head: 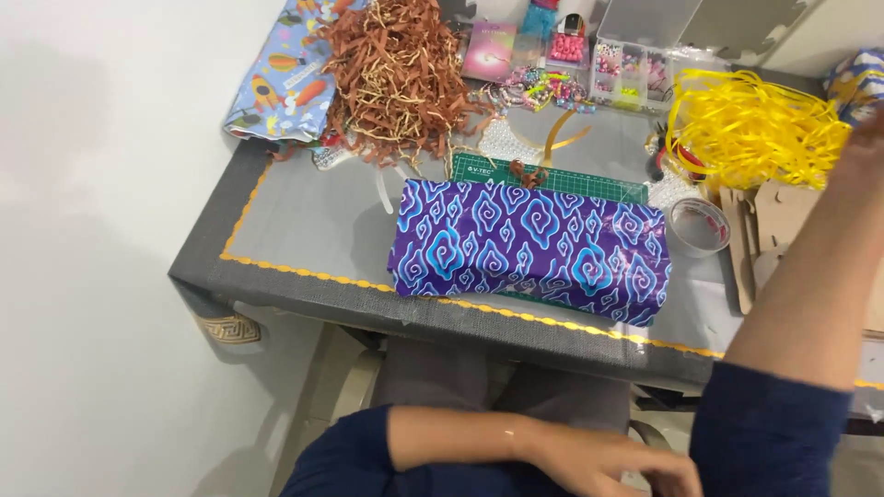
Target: Wrapping a small rectangular box with blue patterned paper using double-sided tape and scissors.
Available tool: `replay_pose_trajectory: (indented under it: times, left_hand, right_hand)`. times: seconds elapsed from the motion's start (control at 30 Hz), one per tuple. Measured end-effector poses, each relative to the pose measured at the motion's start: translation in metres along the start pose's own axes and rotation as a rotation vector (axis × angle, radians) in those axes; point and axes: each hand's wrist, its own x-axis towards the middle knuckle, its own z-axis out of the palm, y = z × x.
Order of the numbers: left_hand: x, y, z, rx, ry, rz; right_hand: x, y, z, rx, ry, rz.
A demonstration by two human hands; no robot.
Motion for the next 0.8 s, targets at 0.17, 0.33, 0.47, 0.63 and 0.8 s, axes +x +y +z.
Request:
replay_pose_trajectory:
  times: [0.17,0.33,0.47,0.63,0.8]
  left_hand:
    - [-0.062,0.157,-0.006,0.808,0.668,0.043]
    - [-0.111,0.177,-0.018,1.369,0.971,-0.194]
    - [-0.112,0.155,-0.031,1.298,0.969,-0.476]
    - [-0.115,0.146,-0.046,1.353,0.997,-0.526]
    - [-0.115,0.139,-0.054,1.350,1.024,-0.487]
  right_hand:
    - [-0.266,-0.120,0.032,-0.251,-0.718,-0.339]
    - [-0.337,-0.151,0.073,-0.751,-1.191,-0.424]
    - [-0.335,-0.134,0.095,-0.915,-1.279,-0.188]
    - [-0.342,-0.135,0.082,-0.954,-1.352,-0.088]
    - [-0.368,-0.127,0.063,-0.870,-1.481,0.031]
